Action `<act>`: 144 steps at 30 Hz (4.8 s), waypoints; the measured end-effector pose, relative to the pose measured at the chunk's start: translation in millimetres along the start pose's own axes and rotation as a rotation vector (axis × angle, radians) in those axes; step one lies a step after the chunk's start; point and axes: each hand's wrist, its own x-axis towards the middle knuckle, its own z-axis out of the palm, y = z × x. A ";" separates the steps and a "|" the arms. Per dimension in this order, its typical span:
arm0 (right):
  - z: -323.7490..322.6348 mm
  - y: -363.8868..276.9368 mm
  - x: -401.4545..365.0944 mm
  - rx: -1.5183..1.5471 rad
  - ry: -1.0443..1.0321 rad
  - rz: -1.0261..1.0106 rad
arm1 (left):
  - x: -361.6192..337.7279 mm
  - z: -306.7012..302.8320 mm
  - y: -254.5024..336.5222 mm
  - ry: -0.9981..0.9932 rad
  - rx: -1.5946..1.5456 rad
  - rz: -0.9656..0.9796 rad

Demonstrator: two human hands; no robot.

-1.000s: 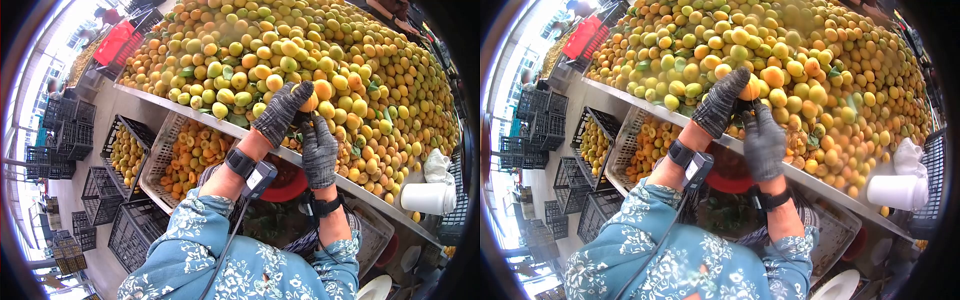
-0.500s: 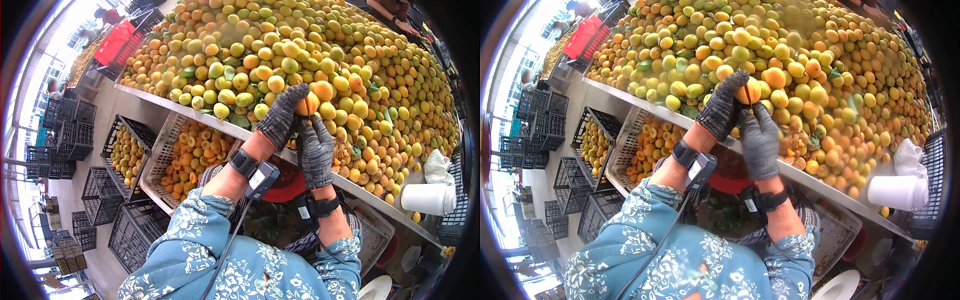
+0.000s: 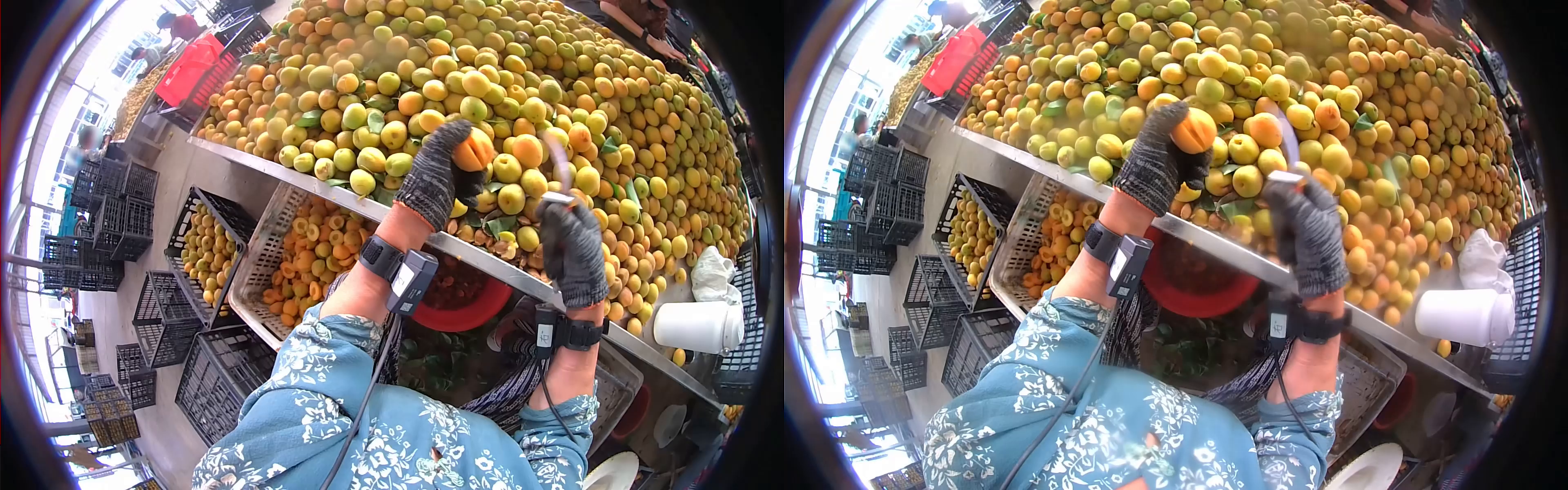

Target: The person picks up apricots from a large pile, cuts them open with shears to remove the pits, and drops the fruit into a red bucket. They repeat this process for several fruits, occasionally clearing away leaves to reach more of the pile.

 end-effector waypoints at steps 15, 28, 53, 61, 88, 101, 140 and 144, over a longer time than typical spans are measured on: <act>7.1 -9.5 -1.4 -0.082 -0.131 0.099 | -13.8 34.1 -39.2 -0.193 0.222 -0.090; 8.8 -2.6 -3.0 0.540 -0.060 0.024 | -20.7 43.4 -36.7 -0.280 -0.407 -0.177; 5.9 -5.2 4.1 0.045 -0.029 -0.185 | -21.8 37.2 -12.5 -0.403 0.355 -0.056; -15.4 -21.6 7.5 0.067 -0.044 -0.226 | -14.1 32.7 -23.5 -0.409 0.548 -0.005; -10.8 -54.6 -11.6 0.086 -0.099 -0.600 | -25.9 52.7 -52.2 -0.607 0.399 -0.092; -19.9 -53.0 -15.2 0.141 -0.142 -0.446 | -35.5 56.8 -36.5 -0.550 0.150 -0.327; 17.2 -19.7 -11.1 0.440 -0.099 -0.316 | -51.4 50.4 12.4 -0.572 0.860 0.101; 35.3 -15.4 -20.0 0.495 -0.189 -0.283 | -66.5 -3.4 18.4 -0.432 1.060 0.204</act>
